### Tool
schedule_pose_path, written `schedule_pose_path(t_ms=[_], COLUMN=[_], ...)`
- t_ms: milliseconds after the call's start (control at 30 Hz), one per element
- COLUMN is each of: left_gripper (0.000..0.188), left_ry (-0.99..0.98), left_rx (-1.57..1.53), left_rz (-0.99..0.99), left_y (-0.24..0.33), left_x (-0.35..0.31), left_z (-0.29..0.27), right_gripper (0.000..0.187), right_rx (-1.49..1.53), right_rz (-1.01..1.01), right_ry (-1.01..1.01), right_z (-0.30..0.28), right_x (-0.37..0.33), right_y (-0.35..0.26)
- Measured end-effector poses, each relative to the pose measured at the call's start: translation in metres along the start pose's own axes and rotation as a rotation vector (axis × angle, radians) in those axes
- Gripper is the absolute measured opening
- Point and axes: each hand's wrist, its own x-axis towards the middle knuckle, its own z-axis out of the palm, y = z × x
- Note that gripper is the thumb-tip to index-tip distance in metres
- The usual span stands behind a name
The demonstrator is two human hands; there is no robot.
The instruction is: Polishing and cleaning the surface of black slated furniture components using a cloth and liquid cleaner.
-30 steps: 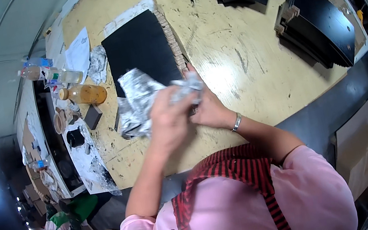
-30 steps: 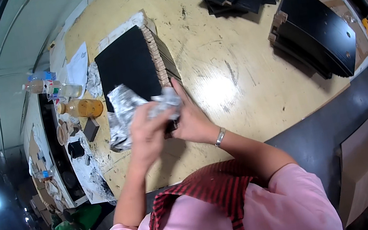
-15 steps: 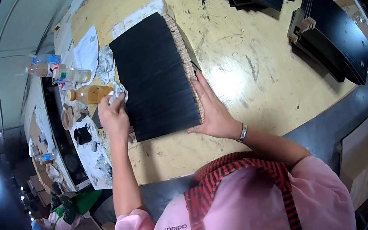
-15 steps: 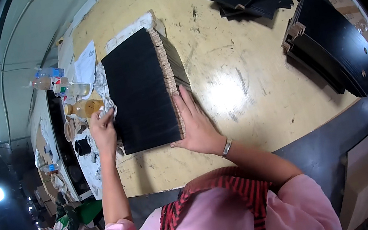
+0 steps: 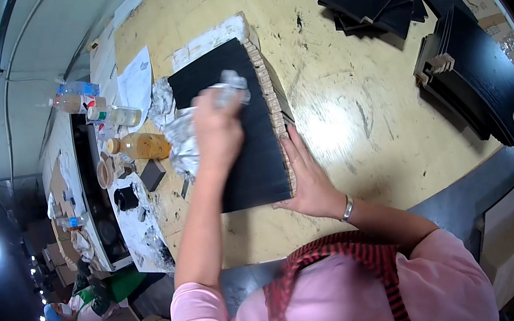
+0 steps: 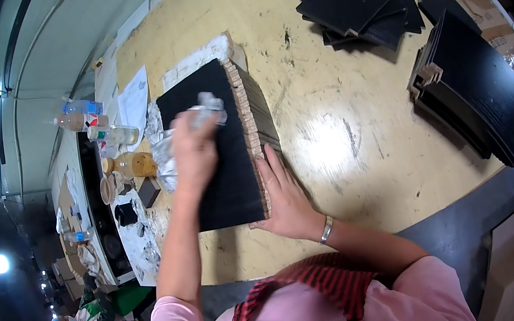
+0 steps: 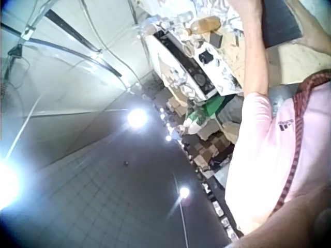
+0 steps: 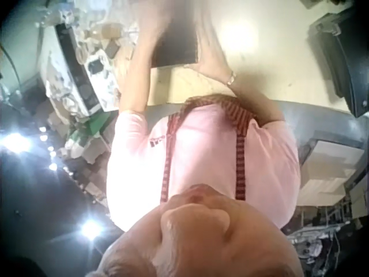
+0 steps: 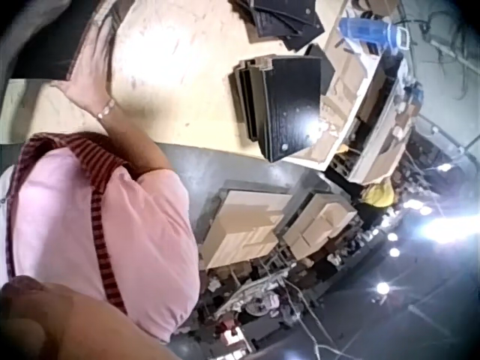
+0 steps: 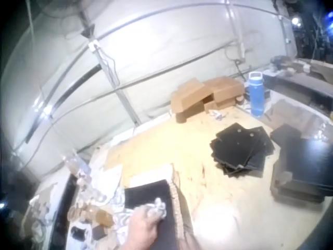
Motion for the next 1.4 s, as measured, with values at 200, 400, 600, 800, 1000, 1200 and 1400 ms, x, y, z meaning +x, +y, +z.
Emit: schedule_pose_path(t_ms=[200,400,600,800,1000,1200,1400], left_gripper=[0.033,0.038,0.030,0.043,0.041,0.040,0.034], left_ry=[-0.032,-0.086,0.180,0.669,0.805,0.803,0.871], left_rx=[-0.009,-0.092,-0.668,-1.522,-1.709,-1.922,-1.702], left_rz=[-0.265,-0.103,-0.955,-1.162,-1.226,-1.135,-0.924], left_y=[-0.047,0.020,-0.103,-0.121,-0.117,-0.141,-0.132], left_x=[-0.021,-0.049,-0.148,-0.184,-0.209,-0.249,-0.192], left_z=[-0.011,-0.017,-0.075,-0.099,-0.109,-0.123,-0.144], right_gripper=[0.125,0.134,0.128,0.125,0.095,0.079,0.086], right_rx=[0.031,-0.005,-0.063,-0.275,-0.262,-0.383,-0.673], right_rz=[0.050,-0.031,0.040,-0.026,-0.219,-0.298,-0.197], right_ry=[-0.035,-0.001,-0.029,0.081,0.166,-0.016,-0.149], right_z=[-0.006,0.000,-0.006,-0.008,0.016,0.063,0.084], right_x=[-0.003,-0.004,-0.002,-0.012,-0.028,-0.022,-0.018], right_y=[-0.001,0.006,-0.005,-0.025,-0.080,-0.103,-0.097])
